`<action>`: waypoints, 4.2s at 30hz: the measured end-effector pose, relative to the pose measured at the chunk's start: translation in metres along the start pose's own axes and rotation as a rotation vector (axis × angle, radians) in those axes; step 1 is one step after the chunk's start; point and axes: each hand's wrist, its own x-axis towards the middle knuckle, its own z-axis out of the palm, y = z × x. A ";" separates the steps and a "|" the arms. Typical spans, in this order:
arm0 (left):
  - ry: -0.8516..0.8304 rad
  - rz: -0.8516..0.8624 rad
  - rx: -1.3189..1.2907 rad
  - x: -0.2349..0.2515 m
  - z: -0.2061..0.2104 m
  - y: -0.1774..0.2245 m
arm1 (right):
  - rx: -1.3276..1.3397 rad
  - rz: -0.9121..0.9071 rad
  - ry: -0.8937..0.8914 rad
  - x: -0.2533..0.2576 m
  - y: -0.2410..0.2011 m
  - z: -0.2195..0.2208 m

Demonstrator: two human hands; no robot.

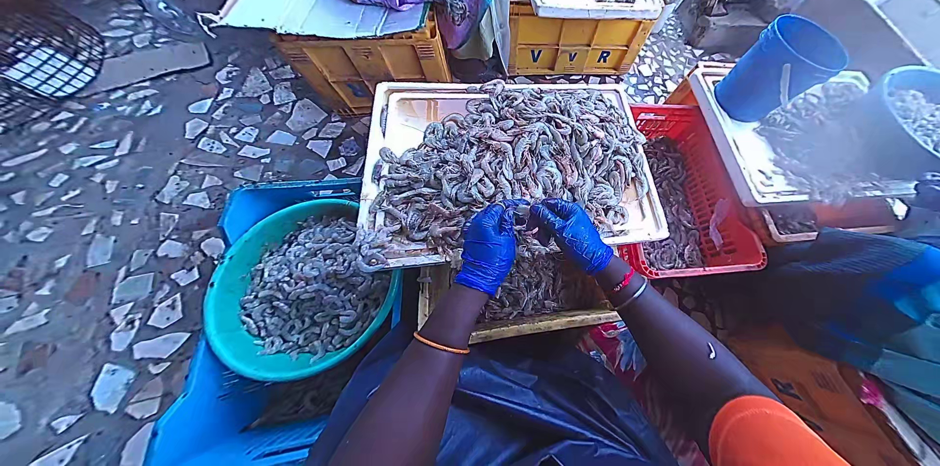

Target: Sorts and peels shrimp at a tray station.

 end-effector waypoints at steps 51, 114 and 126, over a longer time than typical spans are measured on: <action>0.702 -0.527 -1.336 0.006 -0.070 -0.037 | -1.209 0.046 0.036 0.032 0.009 0.008; -0.209 -0.219 -0.687 0.006 0.005 -0.011 | -0.451 -0.128 -0.083 0.004 0.002 0.000; -0.339 0.014 -0.970 0.000 -0.005 -0.009 | 0.497 0.087 -0.089 -0.006 -0.002 0.013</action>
